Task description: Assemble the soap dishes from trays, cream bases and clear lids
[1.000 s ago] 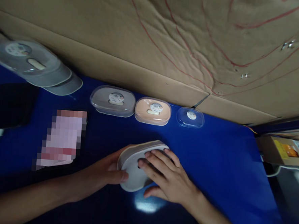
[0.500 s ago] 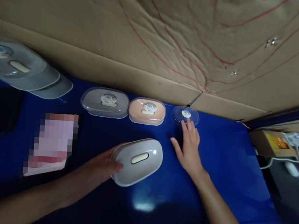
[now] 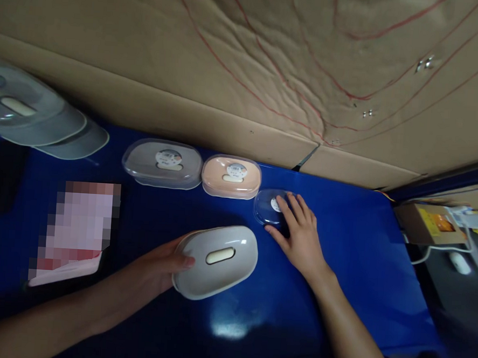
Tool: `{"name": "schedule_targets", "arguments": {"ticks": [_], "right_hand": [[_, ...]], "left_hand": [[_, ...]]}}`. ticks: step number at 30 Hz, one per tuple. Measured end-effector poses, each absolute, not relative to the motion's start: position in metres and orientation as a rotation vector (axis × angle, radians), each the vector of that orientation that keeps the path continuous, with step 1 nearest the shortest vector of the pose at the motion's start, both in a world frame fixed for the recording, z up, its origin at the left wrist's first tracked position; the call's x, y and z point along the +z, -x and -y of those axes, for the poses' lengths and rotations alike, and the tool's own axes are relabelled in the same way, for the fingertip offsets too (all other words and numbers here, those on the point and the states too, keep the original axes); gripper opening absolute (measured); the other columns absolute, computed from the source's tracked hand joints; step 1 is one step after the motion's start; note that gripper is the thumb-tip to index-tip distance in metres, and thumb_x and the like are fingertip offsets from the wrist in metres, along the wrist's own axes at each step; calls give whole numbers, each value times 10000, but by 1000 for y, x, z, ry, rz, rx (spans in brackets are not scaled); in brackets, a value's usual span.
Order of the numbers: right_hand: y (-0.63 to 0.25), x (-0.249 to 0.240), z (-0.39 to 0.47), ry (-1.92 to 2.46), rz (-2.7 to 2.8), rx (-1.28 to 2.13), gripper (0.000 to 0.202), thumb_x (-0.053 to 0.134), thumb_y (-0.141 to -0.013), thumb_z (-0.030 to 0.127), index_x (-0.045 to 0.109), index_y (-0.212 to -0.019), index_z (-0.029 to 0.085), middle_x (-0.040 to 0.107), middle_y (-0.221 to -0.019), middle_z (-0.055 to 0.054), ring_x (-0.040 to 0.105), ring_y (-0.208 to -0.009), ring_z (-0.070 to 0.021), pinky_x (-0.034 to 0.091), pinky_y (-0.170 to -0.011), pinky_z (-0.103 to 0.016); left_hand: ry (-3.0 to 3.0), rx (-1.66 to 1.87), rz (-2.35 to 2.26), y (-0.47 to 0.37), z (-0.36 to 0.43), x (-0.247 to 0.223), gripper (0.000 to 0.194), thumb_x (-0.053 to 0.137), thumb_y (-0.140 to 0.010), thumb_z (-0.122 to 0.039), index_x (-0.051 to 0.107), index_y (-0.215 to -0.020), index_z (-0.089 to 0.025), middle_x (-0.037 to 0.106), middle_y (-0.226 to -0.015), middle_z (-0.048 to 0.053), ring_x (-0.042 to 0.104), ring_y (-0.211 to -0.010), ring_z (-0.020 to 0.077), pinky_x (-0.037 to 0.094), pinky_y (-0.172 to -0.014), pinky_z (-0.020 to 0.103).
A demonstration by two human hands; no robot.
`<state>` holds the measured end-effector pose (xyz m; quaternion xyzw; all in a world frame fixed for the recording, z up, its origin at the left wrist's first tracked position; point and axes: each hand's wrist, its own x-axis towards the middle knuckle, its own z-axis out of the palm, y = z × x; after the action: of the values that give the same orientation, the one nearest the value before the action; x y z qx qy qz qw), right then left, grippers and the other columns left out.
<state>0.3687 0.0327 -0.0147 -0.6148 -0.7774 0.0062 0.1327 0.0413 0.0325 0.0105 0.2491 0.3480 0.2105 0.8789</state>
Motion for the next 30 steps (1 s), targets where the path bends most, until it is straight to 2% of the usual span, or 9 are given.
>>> {"name": "schedule_targets", "arguments": {"ticks": [2,5,11,18,24,30], "right_hand": [[-371,-15,-34,1753,2220,80,651,601,-1054,515,419,-1637,288,440,-1696,-141,337,-1608,-365,408,-1225,-628],[-370,-11,-32,1699,2099,131,614,602,-1059,491,454,-1621,293,497,-1661,-128,398,-1581,-340,385,-1261,-617],[-350,0,-15,1508,1940,324,514,537,-1093,444,488,-1595,342,589,-1590,-82,530,-1495,-313,442,-1240,-584],[-328,-1,4,1238,2108,402,640,537,-1069,568,438,-1638,293,521,-1645,-110,452,-1547,-362,445,-1231,-621],[-322,-5,8,1125,2230,383,685,582,-1068,490,369,-1675,252,487,-1672,-111,403,-1578,-360,441,-1243,-614],[-320,-5,9,1073,2319,360,693,602,-1071,408,341,-1685,218,422,-1713,-107,383,-1590,-352,450,-1249,-581]], "left_hand": [[-506,437,-741,-42,-33,12,642,785,-886,-410,609,-1483,-249,725,-1408,85,605,-1357,353,442,-1073,423],[-486,448,-778,-43,-33,15,633,800,-872,-423,626,-1452,-239,714,-1419,84,595,-1357,358,446,-1047,415],[-428,515,-747,-44,-36,17,573,755,-937,-480,629,-1437,-230,719,-1390,81,609,-1327,314,463,-1049,388],[-427,528,-670,-46,-36,14,540,621,-1020,-583,627,-1454,-263,704,-1430,66,590,-1379,301,447,-1116,413],[-410,525,-627,-48,-34,16,555,542,-1056,-589,607,-1495,-255,671,-1499,75,559,-1436,319,421,-1181,467],[-388,516,-562,-48,-33,13,562,543,-1061,-568,609,-1501,-225,672,-1496,104,556,-1445,333,400,-1209,489]]}}
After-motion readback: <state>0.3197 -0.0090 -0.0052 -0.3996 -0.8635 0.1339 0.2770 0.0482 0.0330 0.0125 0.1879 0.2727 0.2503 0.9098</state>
